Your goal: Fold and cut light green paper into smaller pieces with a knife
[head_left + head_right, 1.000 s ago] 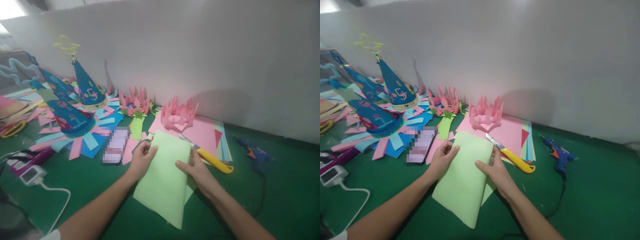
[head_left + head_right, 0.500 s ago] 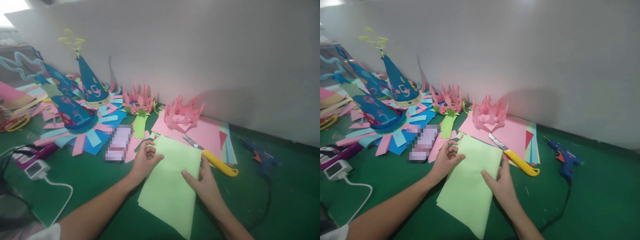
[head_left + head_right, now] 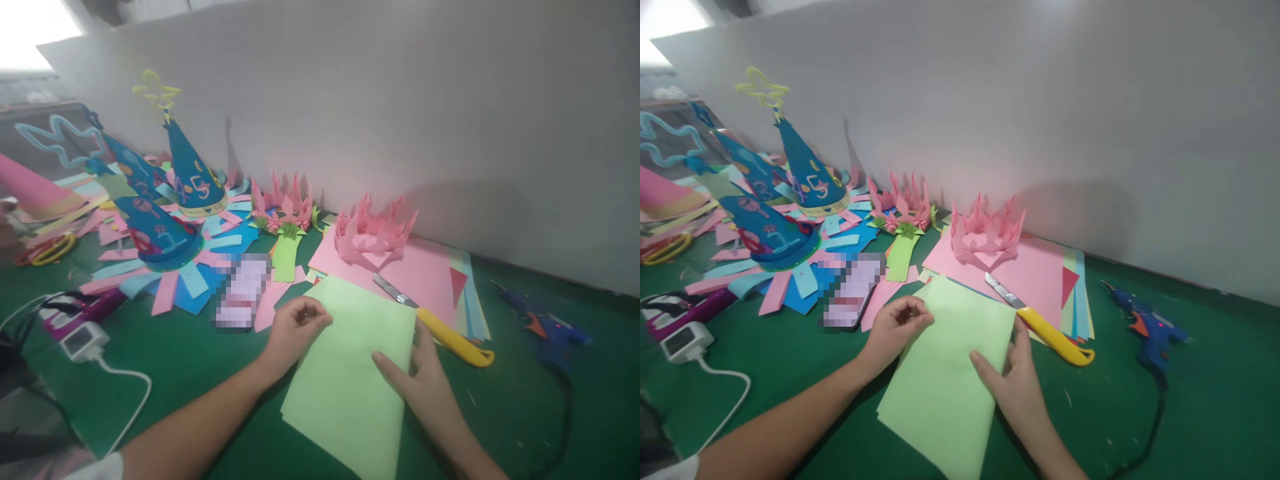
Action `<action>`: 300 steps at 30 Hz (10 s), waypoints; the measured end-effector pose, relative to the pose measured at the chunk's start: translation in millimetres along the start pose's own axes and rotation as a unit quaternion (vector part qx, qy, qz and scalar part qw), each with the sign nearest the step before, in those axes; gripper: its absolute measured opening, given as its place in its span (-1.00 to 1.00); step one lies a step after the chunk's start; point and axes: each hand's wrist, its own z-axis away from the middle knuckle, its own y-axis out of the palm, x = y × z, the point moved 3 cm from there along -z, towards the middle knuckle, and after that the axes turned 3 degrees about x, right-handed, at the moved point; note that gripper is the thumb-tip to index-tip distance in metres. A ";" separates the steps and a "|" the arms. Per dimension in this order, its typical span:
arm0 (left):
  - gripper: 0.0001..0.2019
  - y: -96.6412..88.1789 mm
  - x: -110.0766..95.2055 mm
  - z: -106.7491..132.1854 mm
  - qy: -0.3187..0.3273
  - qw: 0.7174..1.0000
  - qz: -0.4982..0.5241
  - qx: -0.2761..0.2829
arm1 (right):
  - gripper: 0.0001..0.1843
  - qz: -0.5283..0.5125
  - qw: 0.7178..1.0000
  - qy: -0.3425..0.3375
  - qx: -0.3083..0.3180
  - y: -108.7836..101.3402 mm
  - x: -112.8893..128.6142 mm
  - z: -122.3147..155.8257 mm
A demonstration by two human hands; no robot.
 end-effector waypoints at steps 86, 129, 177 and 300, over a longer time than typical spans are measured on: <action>-0.91 -11.6 1.6 -18.3 0.158 0.932 -0.323 0.042 | -0.58 0.537 0.731 -0.356 0.226 21.2 5.6 10.9; -0.77 -27.8 7.3 -19.6 -0.031 0.975 -0.209 0.066 | -0.62 0.482 0.738 -0.430 0.196 16.0 8.3 11.6; -0.84 -23.0 -15.4 -15.5 0.143 0.879 -0.450 0.069 | -0.65 0.540 0.725 -0.410 0.124 23.8 7.0 9.2; -0.85 37.6 -4.8 22.3 0.306 0.734 -0.576 0.191 | -0.62 0.593 0.674 -0.422 0.123 -7.8 6.9 25.1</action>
